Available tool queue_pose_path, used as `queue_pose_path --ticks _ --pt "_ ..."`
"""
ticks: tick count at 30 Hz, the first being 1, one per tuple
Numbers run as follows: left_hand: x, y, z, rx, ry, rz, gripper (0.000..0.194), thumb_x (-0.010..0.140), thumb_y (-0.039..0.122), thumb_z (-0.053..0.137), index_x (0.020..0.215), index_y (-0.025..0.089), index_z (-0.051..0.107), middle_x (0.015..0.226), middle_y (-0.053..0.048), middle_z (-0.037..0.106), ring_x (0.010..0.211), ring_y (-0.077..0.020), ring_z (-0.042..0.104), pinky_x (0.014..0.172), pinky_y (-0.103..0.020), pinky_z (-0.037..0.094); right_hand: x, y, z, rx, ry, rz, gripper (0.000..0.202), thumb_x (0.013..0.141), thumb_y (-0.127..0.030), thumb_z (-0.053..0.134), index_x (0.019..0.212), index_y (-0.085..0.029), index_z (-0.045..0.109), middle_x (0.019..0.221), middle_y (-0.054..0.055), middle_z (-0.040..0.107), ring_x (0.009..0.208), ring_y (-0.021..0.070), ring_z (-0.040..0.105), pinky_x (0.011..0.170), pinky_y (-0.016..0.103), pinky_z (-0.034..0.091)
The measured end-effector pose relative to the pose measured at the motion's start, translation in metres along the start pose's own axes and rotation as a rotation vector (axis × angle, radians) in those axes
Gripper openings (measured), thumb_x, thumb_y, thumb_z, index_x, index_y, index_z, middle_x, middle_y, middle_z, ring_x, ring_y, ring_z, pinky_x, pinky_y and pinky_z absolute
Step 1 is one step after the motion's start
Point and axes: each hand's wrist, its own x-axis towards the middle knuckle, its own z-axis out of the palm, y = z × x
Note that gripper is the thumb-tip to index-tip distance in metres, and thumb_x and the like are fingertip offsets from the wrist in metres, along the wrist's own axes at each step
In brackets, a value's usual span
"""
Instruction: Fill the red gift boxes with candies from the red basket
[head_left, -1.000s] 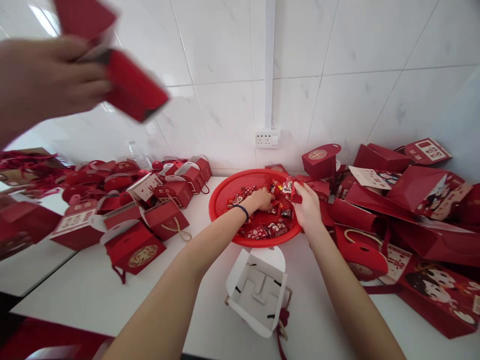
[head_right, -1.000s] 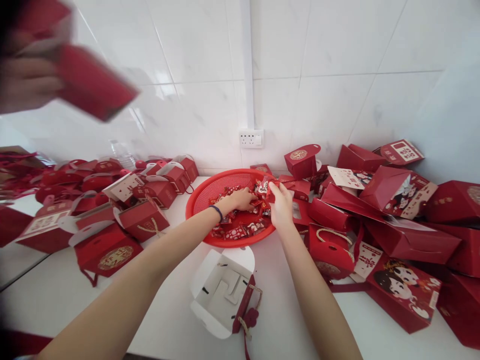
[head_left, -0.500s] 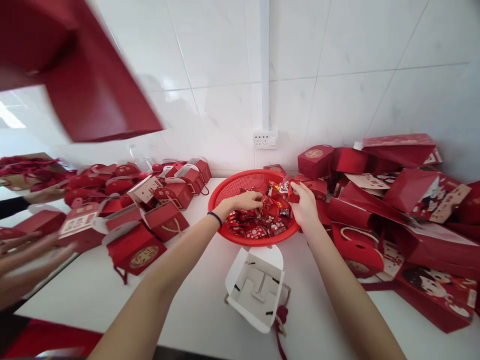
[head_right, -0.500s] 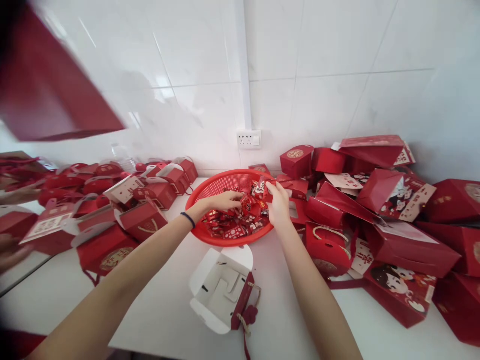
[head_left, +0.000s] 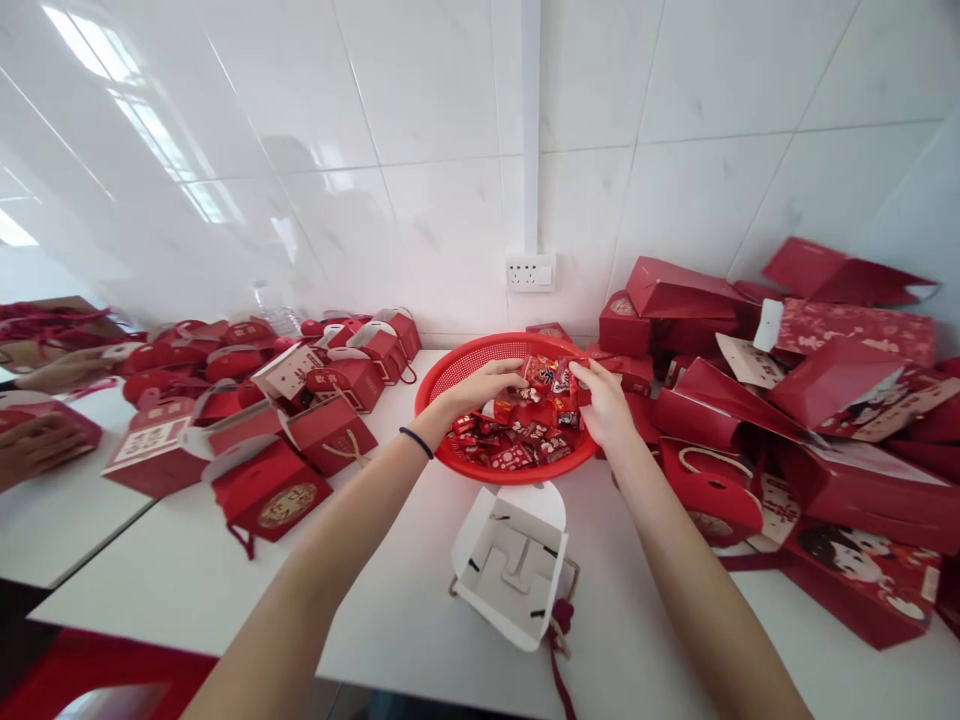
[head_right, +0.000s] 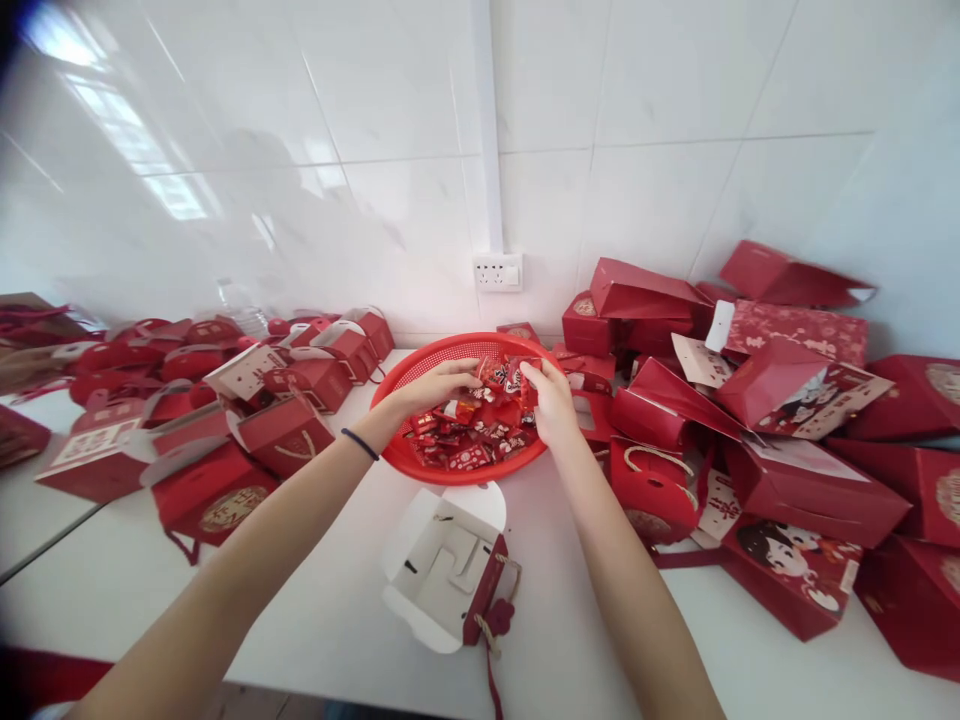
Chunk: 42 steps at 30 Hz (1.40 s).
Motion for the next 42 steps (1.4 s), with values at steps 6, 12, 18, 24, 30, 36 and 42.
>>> queue_pose_path --ticks 6,12,18,24,30,36,42 --pt "-0.001 0.000 0.002 -0.053 0.082 -0.027 0.034 0.069 0.023 0.083 0.102 0.017 0.074 0.099 -0.004 0.072 0.086 -0.0187 0.070 0.082 -0.032 0.059 -0.002 -0.002 -0.002 -0.035 -0.052 0.040 0.029 0.056 -0.040 0.091 0.073 -0.026 0.072 0.075 -0.003 0.078 0.078 0.0228 0.073 0.080 0.038 0.060" --pt "0.001 -0.004 0.000 -0.013 0.049 0.039 0.041 0.074 0.023 0.083 0.115 0.018 0.076 0.096 -0.005 0.075 0.089 -0.0200 0.069 0.087 -0.036 0.058 -0.002 -0.001 -0.002 -0.038 -0.062 0.050 0.028 0.057 -0.037 0.091 0.070 -0.025 0.070 0.071 -0.003 0.076 0.073 0.0217 0.072 0.075 0.037 0.059" --pt "0.005 -0.009 -0.004 0.139 0.089 0.170 0.034 0.078 0.025 0.079 0.110 0.016 0.075 0.103 -0.008 0.077 0.094 -0.0202 0.069 0.090 -0.037 0.055 0.004 -0.002 -0.007 0.027 0.030 -0.018 0.025 0.063 -0.035 0.087 0.073 -0.027 0.066 0.072 -0.005 0.075 0.076 0.0208 0.072 0.079 0.038 0.060" --pt "0.002 -0.008 0.003 0.123 0.225 0.199 0.032 0.075 0.033 0.083 0.100 0.015 0.075 0.093 -0.006 0.076 0.088 -0.0197 0.068 0.087 -0.036 0.055 0.004 -0.006 -0.008 0.041 0.012 0.014 0.026 0.057 -0.031 0.090 0.071 -0.027 0.068 0.074 -0.004 0.076 0.074 0.0203 0.071 0.077 0.038 0.061" --pt "-0.013 -0.002 0.013 0.026 0.246 0.258 0.043 0.068 0.040 0.089 0.099 0.014 0.074 0.101 -0.009 0.076 0.095 -0.0221 0.069 0.091 -0.040 0.056 -0.003 -0.013 -0.002 0.015 -0.040 0.026 0.029 0.056 -0.034 0.092 0.071 -0.026 0.069 0.073 -0.004 0.076 0.073 0.0203 0.071 0.078 0.040 0.061" --pt "-0.045 0.001 0.021 0.025 0.285 0.287 0.041 0.072 0.035 0.085 0.106 0.015 0.073 0.111 -0.010 0.076 0.101 -0.0245 0.070 0.094 -0.040 0.056 -0.018 -0.025 0.011 -0.056 -0.113 -0.003 0.025 0.057 -0.034 0.091 0.070 -0.024 0.072 0.070 -0.004 0.072 0.070 0.0178 0.066 0.074 0.033 0.057" --pt "-0.125 0.017 0.020 0.384 0.211 0.219 0.028 0.086 0.040 0.074 0.101 0.016 0.075 0.104 -0.009 0.074 0.089 -0.0193 0.068 0.082 -0.032 0.055 -0.042 -0.058 0.014 -0.423 -0.335 -0.058 0.022 0.072 -0.036 0.084 0.083 -0.021 0.072 0.076 -0.002 0.070 0.071 0.0161 0.062 0.071 0.030 0.051"
